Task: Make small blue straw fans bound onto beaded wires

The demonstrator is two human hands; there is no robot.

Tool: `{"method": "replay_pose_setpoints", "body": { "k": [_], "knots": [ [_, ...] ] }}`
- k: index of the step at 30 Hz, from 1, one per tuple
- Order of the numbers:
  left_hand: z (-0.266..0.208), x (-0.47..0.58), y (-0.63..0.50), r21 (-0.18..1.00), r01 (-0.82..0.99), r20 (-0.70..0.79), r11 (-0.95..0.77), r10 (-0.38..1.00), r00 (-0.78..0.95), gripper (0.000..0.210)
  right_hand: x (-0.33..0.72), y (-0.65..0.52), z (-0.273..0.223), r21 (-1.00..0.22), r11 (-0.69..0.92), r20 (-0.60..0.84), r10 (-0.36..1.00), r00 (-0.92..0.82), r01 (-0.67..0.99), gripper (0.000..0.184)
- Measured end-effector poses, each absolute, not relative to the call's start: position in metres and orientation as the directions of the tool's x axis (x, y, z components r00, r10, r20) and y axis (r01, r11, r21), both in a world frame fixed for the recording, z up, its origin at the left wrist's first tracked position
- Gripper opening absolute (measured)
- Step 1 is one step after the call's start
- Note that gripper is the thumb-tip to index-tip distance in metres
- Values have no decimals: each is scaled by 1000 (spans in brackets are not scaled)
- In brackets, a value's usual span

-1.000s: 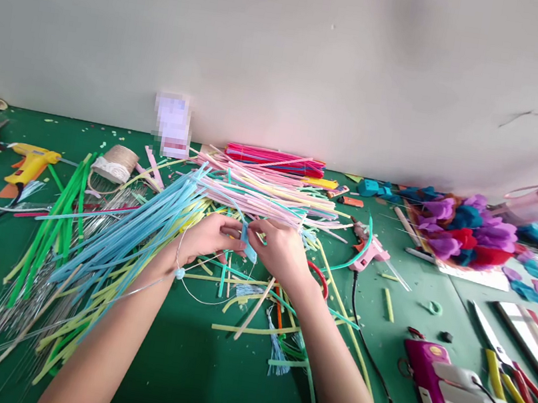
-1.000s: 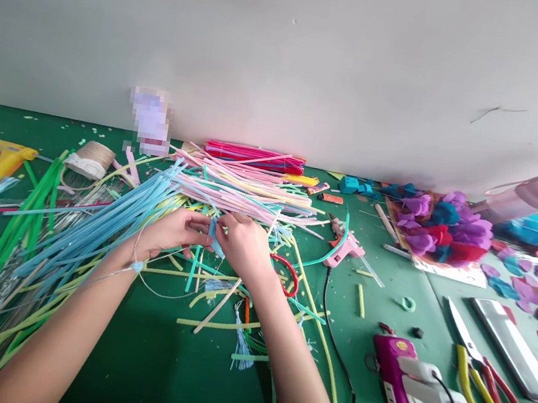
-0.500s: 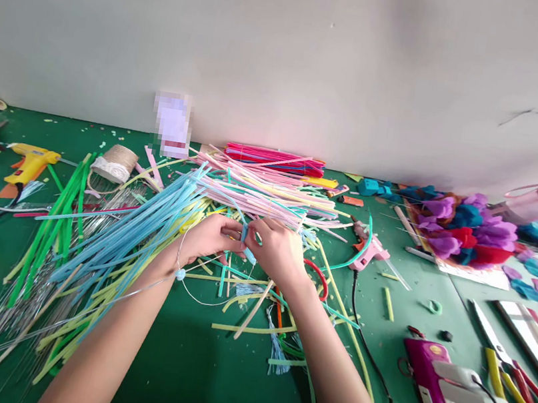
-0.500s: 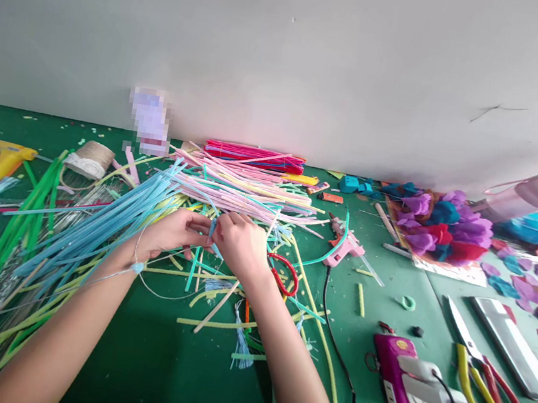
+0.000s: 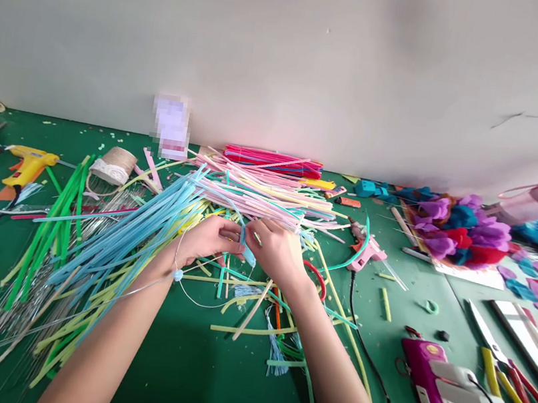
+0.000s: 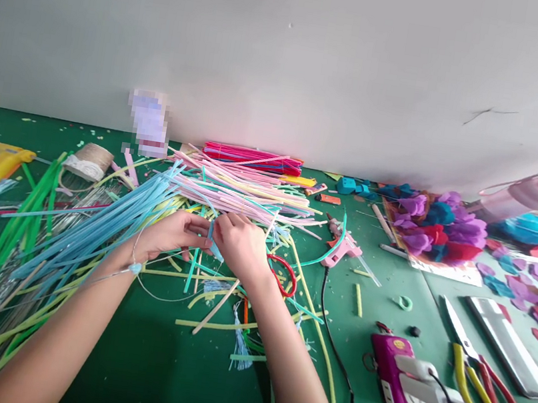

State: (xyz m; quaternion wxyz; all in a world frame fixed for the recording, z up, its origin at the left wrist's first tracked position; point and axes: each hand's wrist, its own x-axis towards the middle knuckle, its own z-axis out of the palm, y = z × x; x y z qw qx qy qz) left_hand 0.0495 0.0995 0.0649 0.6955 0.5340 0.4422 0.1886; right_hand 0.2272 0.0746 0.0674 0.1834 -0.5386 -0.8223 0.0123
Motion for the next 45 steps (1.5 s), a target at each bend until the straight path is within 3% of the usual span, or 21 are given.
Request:
{"method": "replay_pose_setpoints", "body": {
  "k": [3, 8, 9, 11, 13, 16, 18, 22, 27, 31, 33, 36, 39, 42, 45],
  "knots": [
    [65, 49, 99, 910, 214, -413, 355, 732, 542, 44, 225, 75, 68, -203, 409, 264, 898, -352, 890, 21],
    [64, 43, 101, 908, 164, -410, 385, 739, 535, 60, 244, 62, 89, -376, 215, 115, 976, -185, 901, 23],
    [64, 41, 101, 910, 147, -404, 388, 743, 534, 66, 250, 56, 93, -361, 131, 61, 991, -117, 923, 27],
    [64, 38, 101, 917, 115, -380, 383, 745, 548, 73, 261, 42, 94, -213, 0, -37, 999, -8, 977, 29],
    [65, 36, 101, 920, 90, -363, 383, 738, 569, 73, 269, 29, 88, -59, -4, -135, 991, -4, 998, 25],
    [64, 33, 102, 912, 59, -360, 406, 725, 587, 72, 276, 13, 73, -15, 5, -208, 978, -8, 1000, 39],
    [61, 31, 103, 901, 30, -359, 433, 705, 611, 71, 282, 6, 65, -64, 1, -216, 976, -15, 998, 47],
    [53, 27, 105, 857, -43, -383, 514, 691, 613, 68, 300, 0, 59, -264, 5, -251, 965, -74, 964, 46],
    [47, 27, 106, 831, -101, -374, 547, 683, 627, 63, 315, 3, 56, -329, 29, -226, 968, -108, 944, 56],
    [46, 28, 106, 830, -101, -367, 549, 674, 641, 61, 328, 13, 56, -371, 12, -230, 968, -104, 929, 42],
    [46, 27, 106, 830, -107, -358, 548, 669, 651, 59, 336, 15, 60, -447, -49, -259, 963, -77, 893, 34],
    [46, 26, 106, 826, -127, -341, 549, 667, 662, 57, 346, 12, 69, -675, -188, -378, 919, -115, 714, 42],
    [46, 26, 106, 823, -132, -339, 553, 663, 667, 56, 344, 2, 78, -891, -285, -397, 867, -301, 354, 55],
    [46, 26, 107, 827, -123, -333, 549, 654, 680, 54, 336, -9, 85, -964, -255, -263, 883, -390, 73, 69],
    [44, 26, 107, 825, -130, -332, 551, 657, 676, 53, 328, -16, 88, -980, -183, -199, 878, -435, 78, 83]
  ]
}}
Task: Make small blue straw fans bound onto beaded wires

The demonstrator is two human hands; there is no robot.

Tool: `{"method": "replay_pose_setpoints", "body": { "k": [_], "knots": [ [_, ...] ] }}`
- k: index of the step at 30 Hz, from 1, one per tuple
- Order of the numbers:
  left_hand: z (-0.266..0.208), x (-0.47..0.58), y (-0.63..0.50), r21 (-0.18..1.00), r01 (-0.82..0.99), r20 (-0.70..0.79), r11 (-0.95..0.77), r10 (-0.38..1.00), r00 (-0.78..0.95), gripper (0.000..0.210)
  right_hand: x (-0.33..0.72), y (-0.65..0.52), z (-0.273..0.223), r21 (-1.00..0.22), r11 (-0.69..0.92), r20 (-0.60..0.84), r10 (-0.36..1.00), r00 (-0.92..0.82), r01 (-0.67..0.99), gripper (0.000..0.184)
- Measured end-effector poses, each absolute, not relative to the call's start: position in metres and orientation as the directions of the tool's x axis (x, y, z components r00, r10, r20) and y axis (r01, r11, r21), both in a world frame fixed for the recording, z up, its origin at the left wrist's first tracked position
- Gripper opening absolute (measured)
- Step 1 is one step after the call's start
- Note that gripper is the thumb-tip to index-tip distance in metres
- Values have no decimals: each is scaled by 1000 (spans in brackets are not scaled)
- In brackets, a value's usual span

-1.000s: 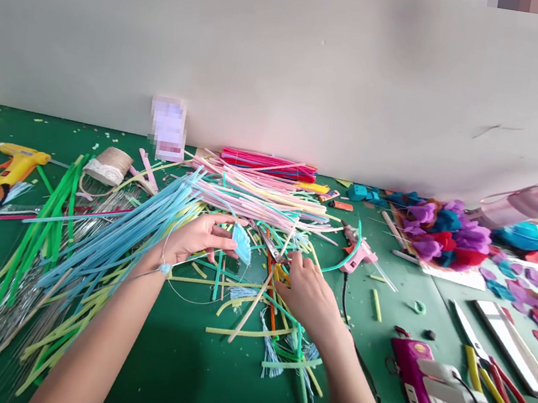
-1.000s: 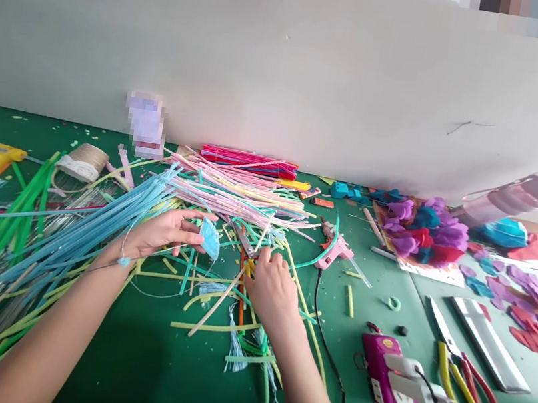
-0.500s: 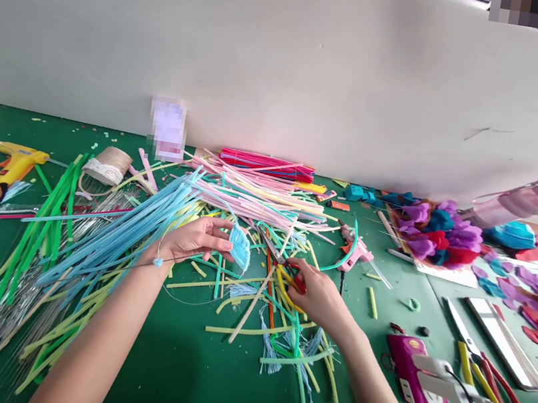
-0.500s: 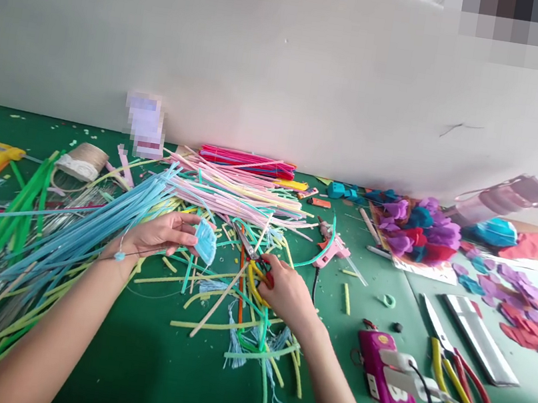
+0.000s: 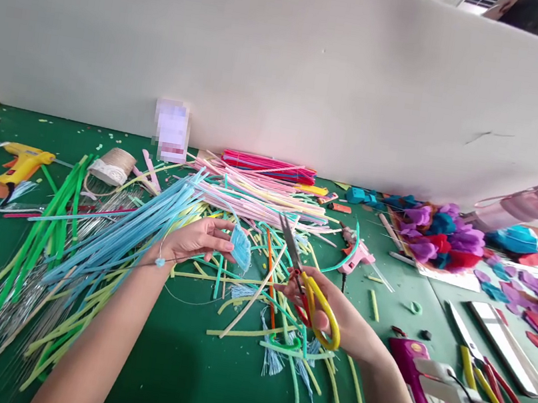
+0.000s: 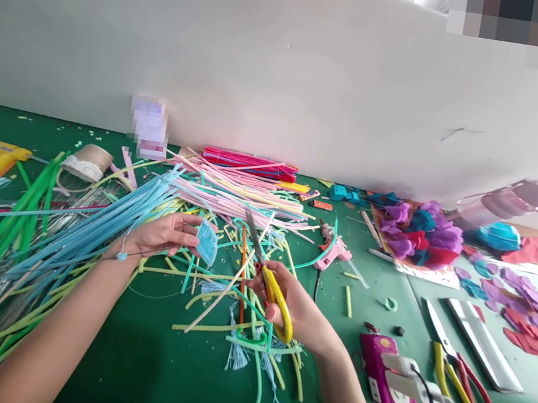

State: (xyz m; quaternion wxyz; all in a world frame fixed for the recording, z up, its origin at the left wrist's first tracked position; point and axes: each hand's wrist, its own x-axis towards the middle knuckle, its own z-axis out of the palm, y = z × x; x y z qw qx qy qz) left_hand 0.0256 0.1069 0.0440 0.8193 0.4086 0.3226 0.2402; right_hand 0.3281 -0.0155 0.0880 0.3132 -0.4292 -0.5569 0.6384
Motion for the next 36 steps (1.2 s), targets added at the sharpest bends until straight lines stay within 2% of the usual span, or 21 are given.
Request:
{"method": "replay_pose_setpoints", "body": {
  "k": [3, 5, 6, 8, 10, 11, 12, 14, 19, 24, 30, 36],
  "knots": [
    [43, 25, 107, 825, -130, -335, 551, 661, 671, 53, 319, -19, 88, -968, -49, -163, 870, -465, 248, 93],
    [45, 26, 106, 829, -119, -338, 546, 659, 672, 54, 311, -18, 84, -899, 84, -91, 924, -372, 429, 93],
    [47, 26, 106, 833, -110, -338, 542, 657, 674, 55, 307, -17, 82, -832, 138, -27, 957, -288, 537, 89],
    [50, 26, 105, 842, -95, -335, 531, 653, 679, 57, 300, -13, 78, -640, 193, 160, 980, -117, 743, 65],
    [53, 27, 104, 846, -89, -338, 526, 657, 674, 57, 296, -8, 75, -425, 207, 316, 946, -70, 881, 44],
    [54, 27, 104, 845, -92, -340, 527, 662, 668, 58, 295, -6, 74, -334, 214, 348, 933, -90, 918, 40],
    [55, 27, 104, 842, -97, -344, 530, 668, 660, 58, 294, -4, 74, -268, 225, 349, 929, -124, 937, 39],
    [54, 28, 104, 836, -110, -350, 538, 677, 648, 59, 292, -1, 75, -208, 253, 306, 934, -182, 945, 41],
    [53, 29, 102, 841, -109, -340, 529, 675, 655, 59, 282, 7, 73, -136, 306, 312, 916, -253, 942, 36],
    [60, 32, 99, 875, -30, -341, 483, 661, 668, 58, 278, 16, 72, -62, 357, 340, 885, -316, 932, 32],
    [63, 34, 97, 890, -22, -316, 456, 649, 692, 57, 282, 22, 68, 29, 388, 375, 850, -370, 921, 33],
    [60, 33, 98, 895, -18, -312, 446, 652, 692, 57, 286, 23, 64, 49, 405, 344, 851, -397, 913, 35]
  ]
}}
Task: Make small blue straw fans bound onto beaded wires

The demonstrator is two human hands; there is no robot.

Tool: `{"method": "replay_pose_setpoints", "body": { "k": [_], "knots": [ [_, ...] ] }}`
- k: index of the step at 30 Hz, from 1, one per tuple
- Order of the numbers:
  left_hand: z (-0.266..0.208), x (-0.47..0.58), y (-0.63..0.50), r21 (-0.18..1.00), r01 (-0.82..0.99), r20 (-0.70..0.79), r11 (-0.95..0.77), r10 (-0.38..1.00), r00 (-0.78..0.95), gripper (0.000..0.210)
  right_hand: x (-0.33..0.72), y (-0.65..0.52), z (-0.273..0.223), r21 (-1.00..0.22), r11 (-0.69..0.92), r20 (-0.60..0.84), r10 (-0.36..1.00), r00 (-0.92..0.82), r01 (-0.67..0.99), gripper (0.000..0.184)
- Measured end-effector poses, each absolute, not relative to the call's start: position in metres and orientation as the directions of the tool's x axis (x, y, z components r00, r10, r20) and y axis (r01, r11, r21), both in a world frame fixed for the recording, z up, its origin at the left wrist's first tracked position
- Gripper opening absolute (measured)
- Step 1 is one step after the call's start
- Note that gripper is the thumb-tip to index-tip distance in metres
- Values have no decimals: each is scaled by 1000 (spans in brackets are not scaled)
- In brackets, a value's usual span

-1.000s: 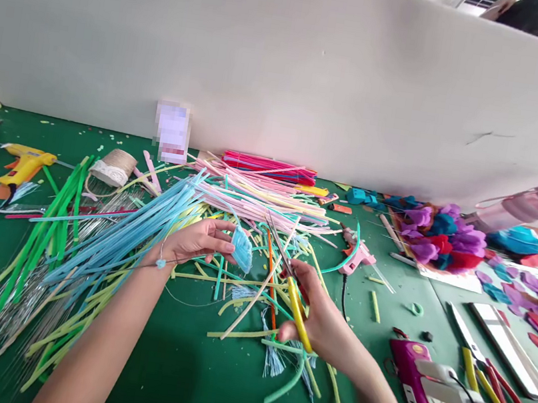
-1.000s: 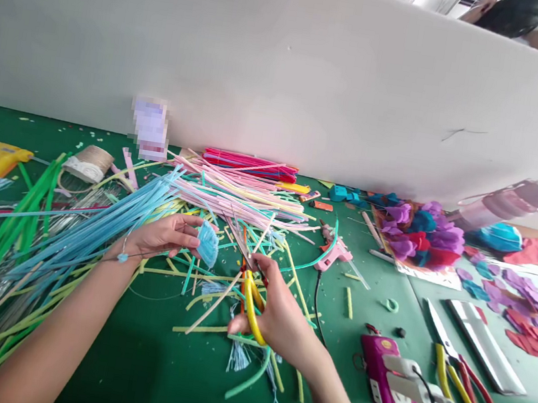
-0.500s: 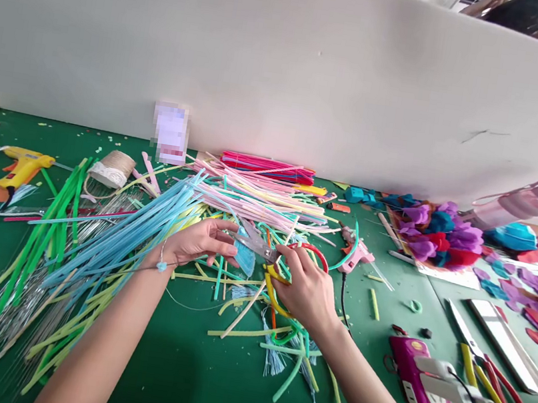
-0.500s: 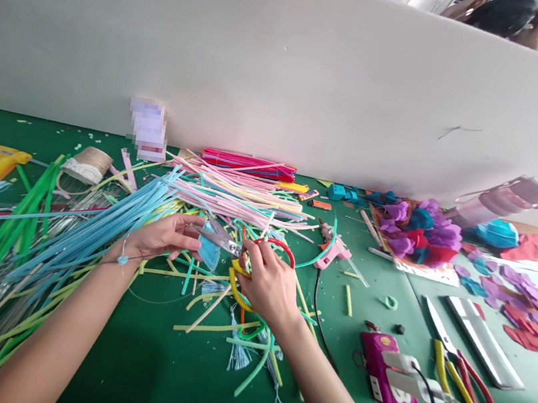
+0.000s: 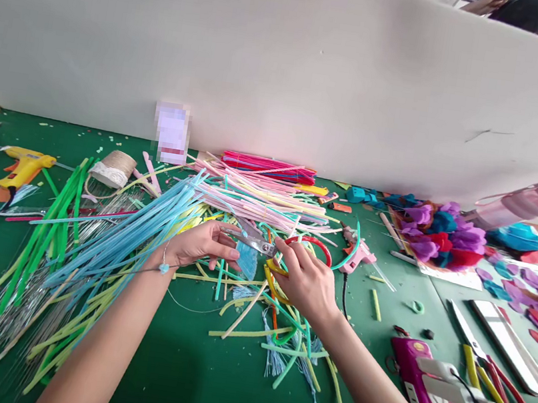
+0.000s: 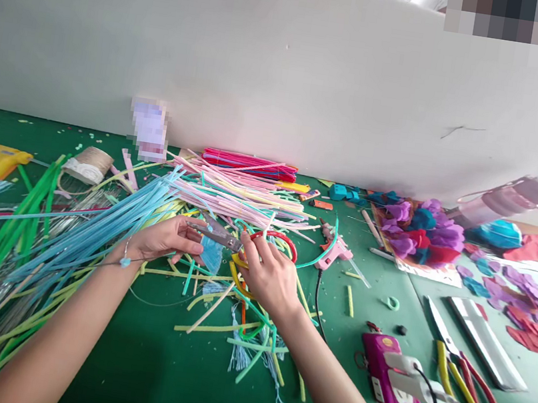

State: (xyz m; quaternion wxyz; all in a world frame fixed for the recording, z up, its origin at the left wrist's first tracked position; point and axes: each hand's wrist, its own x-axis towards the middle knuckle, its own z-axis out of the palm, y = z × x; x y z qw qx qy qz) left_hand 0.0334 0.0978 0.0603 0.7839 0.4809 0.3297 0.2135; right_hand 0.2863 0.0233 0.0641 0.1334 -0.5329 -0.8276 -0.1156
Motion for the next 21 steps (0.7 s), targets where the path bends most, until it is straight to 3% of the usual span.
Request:
{"method": "replay_pose_setpoints", "body": {
  "k": [7, 15, 21],
  "knots": [
    [52, 32, 100, 882, -38, -315, 469, 649, 692, 60, 288, 27, 63, 58, 413, 283, 866, -411, 909, 35],
    [48, 39, 99, 856, -96, -306, 508, 648, 698, 60, 290, 46, 70, 204, 462, 191, 846, -498, 863, 34],
    [42, 46, 99, 830, -138, -305, 540, 648, 698, 57, 292, 60, 76, 149, 514, 178, 827, -534, 845, 33]
  ]
}}
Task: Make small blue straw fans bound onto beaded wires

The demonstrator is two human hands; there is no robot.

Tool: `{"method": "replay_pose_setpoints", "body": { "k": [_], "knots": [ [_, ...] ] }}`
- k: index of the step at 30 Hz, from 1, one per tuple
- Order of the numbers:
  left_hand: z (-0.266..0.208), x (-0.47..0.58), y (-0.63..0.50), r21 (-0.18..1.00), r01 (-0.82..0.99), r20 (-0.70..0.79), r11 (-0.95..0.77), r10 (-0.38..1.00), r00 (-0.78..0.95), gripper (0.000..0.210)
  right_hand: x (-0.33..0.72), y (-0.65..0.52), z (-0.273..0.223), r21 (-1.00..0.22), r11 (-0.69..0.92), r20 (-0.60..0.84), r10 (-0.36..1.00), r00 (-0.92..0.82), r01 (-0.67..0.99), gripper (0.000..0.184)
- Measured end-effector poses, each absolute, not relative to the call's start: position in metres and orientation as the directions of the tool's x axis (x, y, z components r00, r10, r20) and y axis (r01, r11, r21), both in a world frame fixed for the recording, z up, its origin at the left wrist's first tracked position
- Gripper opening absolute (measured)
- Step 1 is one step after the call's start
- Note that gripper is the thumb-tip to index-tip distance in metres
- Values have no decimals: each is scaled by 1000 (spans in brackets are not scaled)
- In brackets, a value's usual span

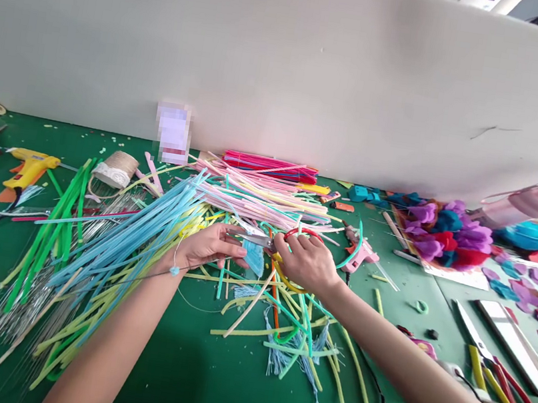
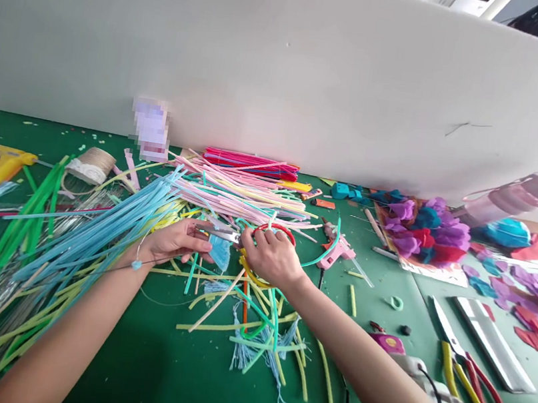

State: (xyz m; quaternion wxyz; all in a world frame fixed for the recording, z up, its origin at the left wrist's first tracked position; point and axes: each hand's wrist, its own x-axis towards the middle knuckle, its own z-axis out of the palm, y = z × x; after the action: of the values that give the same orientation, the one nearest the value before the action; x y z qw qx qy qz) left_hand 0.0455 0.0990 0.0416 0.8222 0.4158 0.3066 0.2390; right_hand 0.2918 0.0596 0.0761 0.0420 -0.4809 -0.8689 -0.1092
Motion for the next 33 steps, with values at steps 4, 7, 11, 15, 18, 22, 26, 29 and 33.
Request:
{"method": "replay_pose_setpoints", "body": {
  "k": [4, 7, 11, 15, 18, 22, 26, 29, 33],
  "knots": [
    [39, 49, 99, 810, -165, -322, 563, 661, 678, 53, 292, 65, 75, 158, 533, 179, 812, -555, 831, 32],
    [40, 50, 98, 790, -172, -345, 589, 658, 670, 50, 293, 67, 74, 184, 564, 140, 796, -589, 805, 36],
    [45, 50, 98, 787, -167, -360, 594, 662, 658, 46, 294, 64, 74, 170, 515, 107, 838, -536, 840, 37],
    [49, 48, 98, 804, -147, -376, 576, 683, 626, 46, 289, 53, 73, 90, 413, 105, 901, -421, 906, 32],
    [51, 45, 99, 810, -133, -377, 572, 680, 629, 49, 281, 44, 73, -6, 359, 54, 932, -358, 933, 45],
    [51, 44, 99, 817, -132, -379, 561, 696, 610, 52, 276, 41, 73, -139, 276, -5, 960, -280, 951, 62],
    [50, 44, 100, 823, -144, -376, 549, 718, 586, 55, 283, 41, 75, -354, 271, -13, 956, -294, 895, 79],
    [50, 41, 100, 827, -135, -368, 546, 706, 606, 55, 290, 40, 76, -449, 226, -37, 962, -271, 864, 81],
    [54, 34, 99, 827, -123, -344, 548, 668, 660, 55, 296, 42, 72, -450, 84, -98, 985, -143, 889, 63]
  ]
}}
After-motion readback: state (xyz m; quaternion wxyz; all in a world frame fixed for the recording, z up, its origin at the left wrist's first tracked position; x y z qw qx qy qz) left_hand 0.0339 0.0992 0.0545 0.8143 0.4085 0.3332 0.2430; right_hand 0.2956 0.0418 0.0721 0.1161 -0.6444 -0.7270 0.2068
